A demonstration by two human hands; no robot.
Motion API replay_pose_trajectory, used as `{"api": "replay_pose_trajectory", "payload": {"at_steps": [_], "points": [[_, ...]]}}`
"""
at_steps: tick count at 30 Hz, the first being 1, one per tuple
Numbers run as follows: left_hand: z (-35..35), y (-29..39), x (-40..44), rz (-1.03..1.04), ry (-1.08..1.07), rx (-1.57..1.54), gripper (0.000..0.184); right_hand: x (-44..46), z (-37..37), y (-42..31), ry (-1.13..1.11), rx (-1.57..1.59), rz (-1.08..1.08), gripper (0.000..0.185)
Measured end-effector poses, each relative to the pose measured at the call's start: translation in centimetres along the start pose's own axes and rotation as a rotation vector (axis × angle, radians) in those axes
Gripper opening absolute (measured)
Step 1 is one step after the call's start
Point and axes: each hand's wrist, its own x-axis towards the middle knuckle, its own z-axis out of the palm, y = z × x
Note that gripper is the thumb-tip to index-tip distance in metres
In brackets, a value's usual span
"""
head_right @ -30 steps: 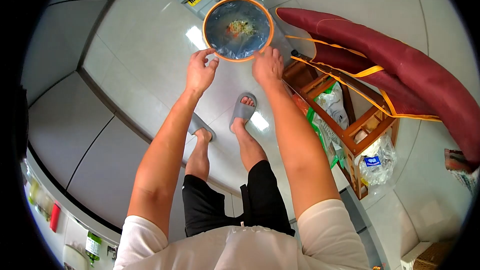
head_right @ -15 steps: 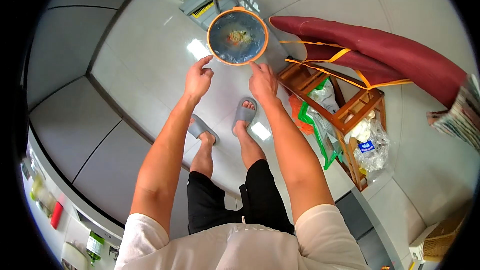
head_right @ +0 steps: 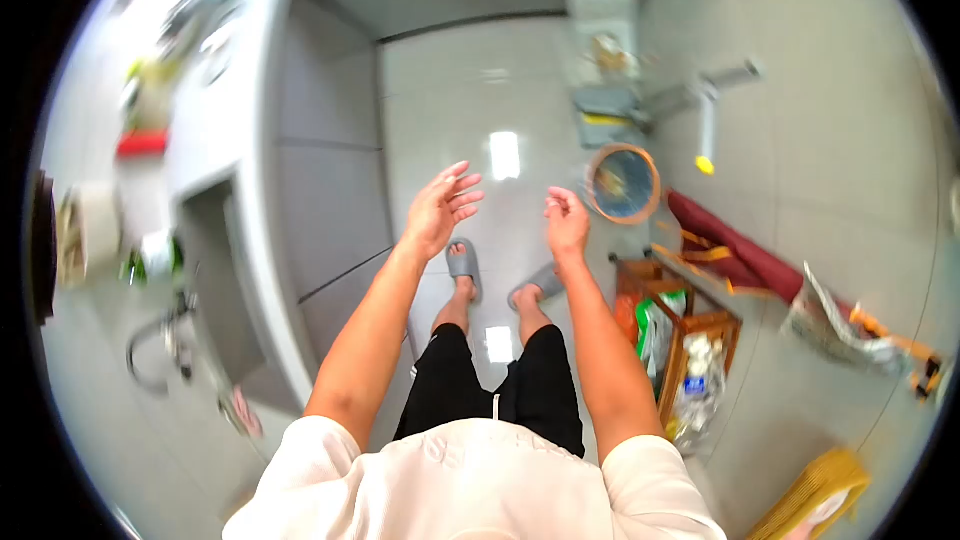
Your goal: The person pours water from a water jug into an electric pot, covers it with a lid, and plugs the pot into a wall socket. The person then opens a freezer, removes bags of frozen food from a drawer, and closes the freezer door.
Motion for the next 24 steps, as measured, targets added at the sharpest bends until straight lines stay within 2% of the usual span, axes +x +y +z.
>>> {"api": "replay_pose_trajectory", "payload": {"at_steps": [6, 10, 14, 16, 17, 20, 24], "points": [[-13.8, 9.3, -19.3, 0.357, 0.332, 0.008, 0.037, -9.9, 18.2, -15.2, -0.410, -0.089, -0.150, 0.023], [-26.2, 9.7, -30.3, 0.492, 0.553, -0.137, 0.032, -20.2, 31.6, -18.9, -0.720, -0.181, -0.277, 0.021], [-40.2, 5.3, -37.9, 0.479, 0.803, -0.319, 0.028, -31.3, 45.3, -16.1, -0.995, -0.217, -0.377, 0.018], [-46.6, 3.2, -40.8, 0.479, 0.859, -0.429, 0.028, -37.5, 51.7, -15.5, -1.090, -0.356, -0.494, 0.018], [-49.2, 2.4, -41.9, 0.462, 0.903, -0.493, 0.027, -39.8, 54.6, -14.7, -1.163, -0.377, -0.433, 0.019], [-55.2, 1.8, -44.3, 0.482, 0.927, -0.652, 0.027, -46.7, 62.8, -14.4, -1.223, -0.472, -0.550, 0.024], [-60.6, 2.1, -45.5, 0.458, 0.936, -0.794, 0.029, -50.1, 72.0, -14.0, -1.282, -0.500, -0.733, 0.043]]}}
